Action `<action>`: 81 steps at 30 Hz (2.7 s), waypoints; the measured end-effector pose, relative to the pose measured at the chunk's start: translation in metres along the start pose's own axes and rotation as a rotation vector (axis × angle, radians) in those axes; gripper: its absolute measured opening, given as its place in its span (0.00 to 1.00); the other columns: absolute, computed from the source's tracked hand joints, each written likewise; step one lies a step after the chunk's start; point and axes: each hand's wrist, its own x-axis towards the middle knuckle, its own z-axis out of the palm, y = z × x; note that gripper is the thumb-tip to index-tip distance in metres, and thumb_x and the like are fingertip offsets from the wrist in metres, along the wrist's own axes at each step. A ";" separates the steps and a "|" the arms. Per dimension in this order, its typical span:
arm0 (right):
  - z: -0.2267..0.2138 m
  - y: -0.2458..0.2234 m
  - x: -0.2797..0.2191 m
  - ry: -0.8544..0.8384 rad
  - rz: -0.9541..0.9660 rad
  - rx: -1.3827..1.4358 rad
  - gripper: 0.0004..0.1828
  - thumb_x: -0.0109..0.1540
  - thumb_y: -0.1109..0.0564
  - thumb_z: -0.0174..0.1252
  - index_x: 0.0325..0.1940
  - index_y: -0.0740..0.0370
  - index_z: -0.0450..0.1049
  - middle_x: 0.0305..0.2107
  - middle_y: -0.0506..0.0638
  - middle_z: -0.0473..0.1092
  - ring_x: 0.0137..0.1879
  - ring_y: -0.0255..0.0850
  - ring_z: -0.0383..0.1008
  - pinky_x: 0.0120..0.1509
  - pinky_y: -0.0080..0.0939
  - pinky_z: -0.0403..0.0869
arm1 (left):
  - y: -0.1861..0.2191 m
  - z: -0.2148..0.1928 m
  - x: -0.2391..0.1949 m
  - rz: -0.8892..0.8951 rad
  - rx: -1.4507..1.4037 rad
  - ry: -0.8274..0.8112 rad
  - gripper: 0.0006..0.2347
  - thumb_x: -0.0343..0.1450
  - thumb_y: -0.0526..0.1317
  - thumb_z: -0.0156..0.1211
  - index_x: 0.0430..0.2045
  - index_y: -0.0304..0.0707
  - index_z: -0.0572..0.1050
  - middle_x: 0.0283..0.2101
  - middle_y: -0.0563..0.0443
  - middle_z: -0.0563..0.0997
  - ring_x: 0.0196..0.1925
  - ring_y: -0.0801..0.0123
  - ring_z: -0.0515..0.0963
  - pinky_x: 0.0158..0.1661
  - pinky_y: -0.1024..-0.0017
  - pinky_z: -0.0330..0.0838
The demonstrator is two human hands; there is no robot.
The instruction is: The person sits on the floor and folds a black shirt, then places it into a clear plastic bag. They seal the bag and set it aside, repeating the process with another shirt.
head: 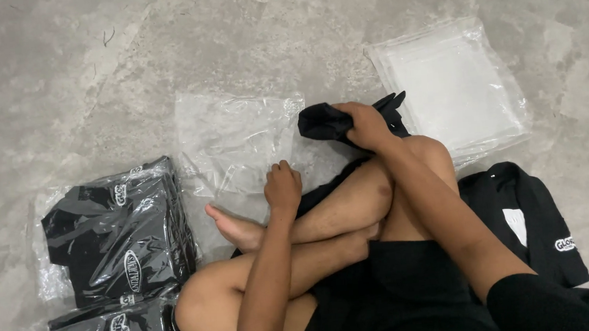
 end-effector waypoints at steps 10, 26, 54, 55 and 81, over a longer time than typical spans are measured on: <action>-0.004 -0.011 -0.006 -0.055 -0.030 0.169 0.30 0.47 0.73 0.49 0.54 0.65 0.68 0.45 0.60 0.69 0.56 0.56 0.65 0.65 0.50 0.60 | 0.006 -0.040 -0.001 -0.173 -0.494 0.059 0.04 0.71 0.37 0.40 0.32 0.37 0.63 0.36 0.43 0.72 0.37 0.57 0.77 0.32 0.64 0.75; 0.027 -0.015 0.012 -0.219 -0.337 -0.085 0.26 0.53 0.66 0.53 0.56 0.63 0.65 0.45 0.60 0.69 0.51 0.54 0.69 0.54 0.49 0.68 | 0.018 -0.031 -0.007 0.355 -0.411 0.279 0.03 0.71 0.34 0.41 0.33 0.38 0.63 0.58 0.44 0.64 0.58 0.54 0.66 0.36 0.70 0.76; 0.131 0.075 0.048 0.019 -0.654 -0.145 0.24 0.58 0.53 0.48 0.57 0.65 0.65 0.46 0.61 0.69 0.54 0.57 0.66 0.62 0.49 0.62 | 0.024 -0.013 -0.006 0.634 -0.487 0.326 0.03 0.70 0.38 0.39 0.28 0.45 0.62 0.61 0.52 0.65 0.65 0.61 0.60 0.63 0.55 0.39; 0.125 0.068 0.049 0.018 -0.657 -0.146 0.24 0.58 0.53 0.48 0.57 0.65 0.65 0.46 0.61 0.69 0.54 0.57 0.66 0.62 0.49 0.62 | 0.026 -0.013 -0.006 0.632 -0.487 0.329 0.03 0.70 0.38 0.39 0.28 0.45 0.62 0.61 0.52 0.65 0.65 0.61 0.60 0.63 0.55 0.39; 0.077 0.034 0.034 -0.494 -0.027 -0.152 0.57 0.36 0.19 0.61 0.62 0.45 0.61 0.63 0.50 0.52 0.69 0.48 0.49 0.67 0.50 0.56 | -0.012 -0.031 0.007 0.156 -0.360 0.436 0.07 0.67 0.45 0.54 0.16 0.52 0.70 0.17 0.63 0.70 0.24 0.71 0.73 0.32 0.76 0.68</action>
